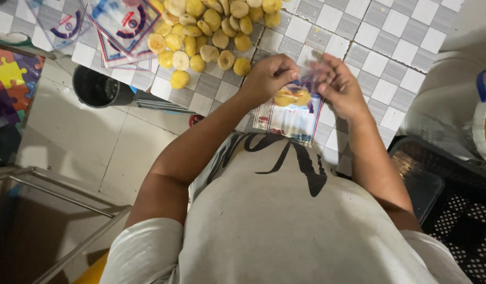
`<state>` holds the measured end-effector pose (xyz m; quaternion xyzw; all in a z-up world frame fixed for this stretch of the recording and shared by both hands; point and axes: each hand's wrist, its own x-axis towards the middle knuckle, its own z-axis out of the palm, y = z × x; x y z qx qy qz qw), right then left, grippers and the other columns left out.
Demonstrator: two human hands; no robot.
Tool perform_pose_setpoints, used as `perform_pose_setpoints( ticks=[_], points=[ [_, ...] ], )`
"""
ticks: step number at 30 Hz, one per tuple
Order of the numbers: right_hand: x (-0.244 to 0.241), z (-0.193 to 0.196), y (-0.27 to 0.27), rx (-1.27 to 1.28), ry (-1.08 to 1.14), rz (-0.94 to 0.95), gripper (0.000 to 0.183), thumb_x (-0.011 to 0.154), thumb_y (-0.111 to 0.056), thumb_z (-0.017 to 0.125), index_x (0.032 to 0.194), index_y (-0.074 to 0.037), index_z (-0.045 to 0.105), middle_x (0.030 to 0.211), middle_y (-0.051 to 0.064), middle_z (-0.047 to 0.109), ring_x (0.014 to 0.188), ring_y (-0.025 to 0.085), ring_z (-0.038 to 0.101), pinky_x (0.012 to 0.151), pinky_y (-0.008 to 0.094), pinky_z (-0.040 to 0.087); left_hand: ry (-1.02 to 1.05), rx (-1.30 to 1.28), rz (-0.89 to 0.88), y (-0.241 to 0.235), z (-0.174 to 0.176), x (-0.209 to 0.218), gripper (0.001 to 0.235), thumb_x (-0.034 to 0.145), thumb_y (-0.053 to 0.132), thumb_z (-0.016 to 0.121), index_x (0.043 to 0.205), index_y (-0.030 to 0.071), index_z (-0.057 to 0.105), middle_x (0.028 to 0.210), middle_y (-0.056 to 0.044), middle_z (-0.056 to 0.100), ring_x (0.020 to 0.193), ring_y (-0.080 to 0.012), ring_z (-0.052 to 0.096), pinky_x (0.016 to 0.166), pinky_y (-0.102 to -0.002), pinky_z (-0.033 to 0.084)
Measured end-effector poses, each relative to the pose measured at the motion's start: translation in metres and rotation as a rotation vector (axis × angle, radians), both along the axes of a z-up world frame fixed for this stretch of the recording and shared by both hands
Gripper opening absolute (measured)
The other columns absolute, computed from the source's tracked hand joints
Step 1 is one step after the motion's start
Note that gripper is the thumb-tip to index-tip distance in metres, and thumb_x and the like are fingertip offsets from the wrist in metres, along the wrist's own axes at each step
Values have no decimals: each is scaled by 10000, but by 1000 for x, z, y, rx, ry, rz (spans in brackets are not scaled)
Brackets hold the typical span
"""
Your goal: The person puts cookies into plastic bags by hand, then seals the bags.
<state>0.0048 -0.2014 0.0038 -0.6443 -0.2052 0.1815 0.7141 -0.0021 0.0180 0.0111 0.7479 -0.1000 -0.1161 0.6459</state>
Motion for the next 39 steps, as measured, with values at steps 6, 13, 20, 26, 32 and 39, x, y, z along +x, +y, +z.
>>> perform_pose_setpoints(
  ticks=[6, 13, 20, 26, 32, 39],
  points=[
    [3, -21, -11, 69, 184, 97, 493, 778, -331, 712, 1109, 2, 563, 1062, 76, 620, 936, 144, 595, 858, 232, 490, -100, -498, -179, -15, 51, 16, 132, 887, 228, 595, 817, 138, 528, 720, 28, 554, 625, -96, 552, 524, -198, 483],
    [6, 34, -6, -15, 164, -92, 293, 812, 16, 651, 1089, -57, 584, 993, 152, 643, 709, 225, 667, 543, 210, 564, -80, -372, -93, -2, 76, 25, 622, 754, 310, 735, 1221, 73, 399, 1074, -122, 529, 994, -254, 571, 804, -341, 556],
    [5, 81, 7, -200, 26, -190, 420, 727, 95, 722, 1109, 64, 550, 874, 206, 622, 664, 224, 639, 578, 325, 583, 106, -637, 7, -19, 41, 3, 458, 743, 47, 799, 1119, -35, 552, 961, -148, 650, 914, -188, 635, 771, -309, 557],
    [9, 82, 5, -405, -246, -300, 405, 777, 53, 769, 1142, 12, 597, 874, 173, 621, 738, 207, 602, 622, 316, 525, -173, -326, 312, -41, 28, 0, 461, 721, 110, 789, 1095, -19, 552, 943, -199, 656, 887, -309, 674, 712, -328, 583],
    [9, 86, 13, -489, -328, -375, 448, 736, -14, 851, 1132, -47, 644, 873, 131, 604, 767, 166, 538, 677, 284, 476, -298, -353, 400, -51, 16, -2, 451, 722, 76, 783, 1118, 21, 574, 950, -150, 669, 974, -232, 642, 817, -326, 531],
    [15, 103, 0, -283, -176, -244, 441, 687, -53, 823, 1076, -12, 619, 866, 101, 631, 797, 91, 558, 745, 247, 493, -205, -189, 238, -35, 52, 12, 397, 718, 248, 786, 1032, 85, 606, 879, -107, 691, 898, -275, 672, 771, -361, 544]
  ],
)
